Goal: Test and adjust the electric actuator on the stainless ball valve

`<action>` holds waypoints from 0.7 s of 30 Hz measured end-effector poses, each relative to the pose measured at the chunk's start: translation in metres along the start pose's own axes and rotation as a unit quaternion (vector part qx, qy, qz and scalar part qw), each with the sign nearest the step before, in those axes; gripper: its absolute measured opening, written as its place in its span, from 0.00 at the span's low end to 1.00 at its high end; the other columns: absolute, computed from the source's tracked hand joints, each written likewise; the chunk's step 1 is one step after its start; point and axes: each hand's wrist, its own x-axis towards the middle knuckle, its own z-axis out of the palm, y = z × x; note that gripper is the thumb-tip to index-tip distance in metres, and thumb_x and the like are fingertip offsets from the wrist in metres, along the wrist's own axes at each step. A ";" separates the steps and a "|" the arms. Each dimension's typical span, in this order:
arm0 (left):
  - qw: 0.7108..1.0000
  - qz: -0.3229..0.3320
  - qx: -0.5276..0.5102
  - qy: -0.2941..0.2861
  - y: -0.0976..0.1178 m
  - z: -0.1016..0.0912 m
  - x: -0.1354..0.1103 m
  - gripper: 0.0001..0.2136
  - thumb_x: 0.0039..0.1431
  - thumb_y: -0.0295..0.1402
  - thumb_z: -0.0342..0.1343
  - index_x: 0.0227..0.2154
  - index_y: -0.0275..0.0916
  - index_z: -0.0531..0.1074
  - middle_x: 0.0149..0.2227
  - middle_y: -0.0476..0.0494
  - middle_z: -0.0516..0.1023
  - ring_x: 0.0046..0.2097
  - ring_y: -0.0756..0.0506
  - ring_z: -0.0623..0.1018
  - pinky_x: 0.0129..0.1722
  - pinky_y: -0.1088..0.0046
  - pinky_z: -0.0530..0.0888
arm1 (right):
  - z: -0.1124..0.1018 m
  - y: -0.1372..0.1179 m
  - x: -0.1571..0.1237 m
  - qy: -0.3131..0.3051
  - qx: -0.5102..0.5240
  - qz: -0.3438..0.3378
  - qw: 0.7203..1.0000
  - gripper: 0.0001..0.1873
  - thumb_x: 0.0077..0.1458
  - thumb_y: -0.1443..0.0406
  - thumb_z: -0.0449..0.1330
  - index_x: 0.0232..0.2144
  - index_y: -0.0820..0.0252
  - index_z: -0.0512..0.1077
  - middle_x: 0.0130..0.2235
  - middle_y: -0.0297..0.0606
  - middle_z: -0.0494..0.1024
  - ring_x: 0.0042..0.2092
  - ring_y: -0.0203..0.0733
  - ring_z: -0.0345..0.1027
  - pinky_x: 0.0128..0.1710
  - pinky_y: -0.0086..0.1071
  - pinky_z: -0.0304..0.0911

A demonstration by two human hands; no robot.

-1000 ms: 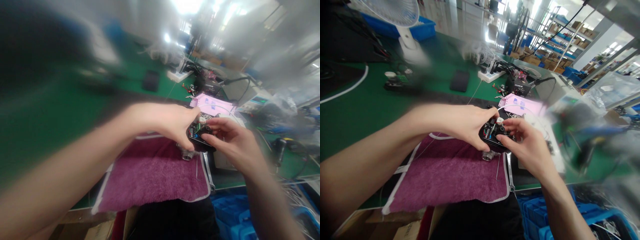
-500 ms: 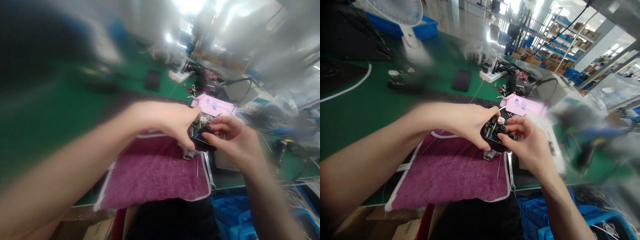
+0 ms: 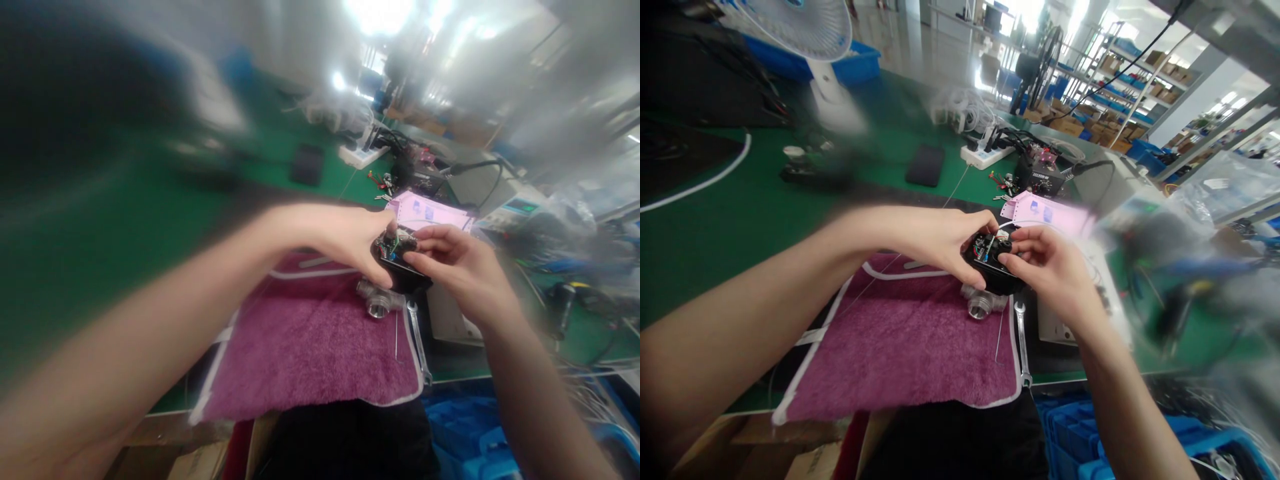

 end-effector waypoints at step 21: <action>0.998 0.024 -0.053 0.026 -0.017 0.011 0.007 0.43 0.51 0.56 0.68 0.64 0.41 0.59 0.57 0.38 0.79 0.51 0.38 0.80 0.46 0.68 0.73 | 0.005 0.009 0.006 0.034 0.029 -0.004 0.999 0.21 0.50 0.58 0.80 0.43 0.55 0.80 0.40 0.37 0.86 0.39 0.38 0.79 0.41 0.31 0.73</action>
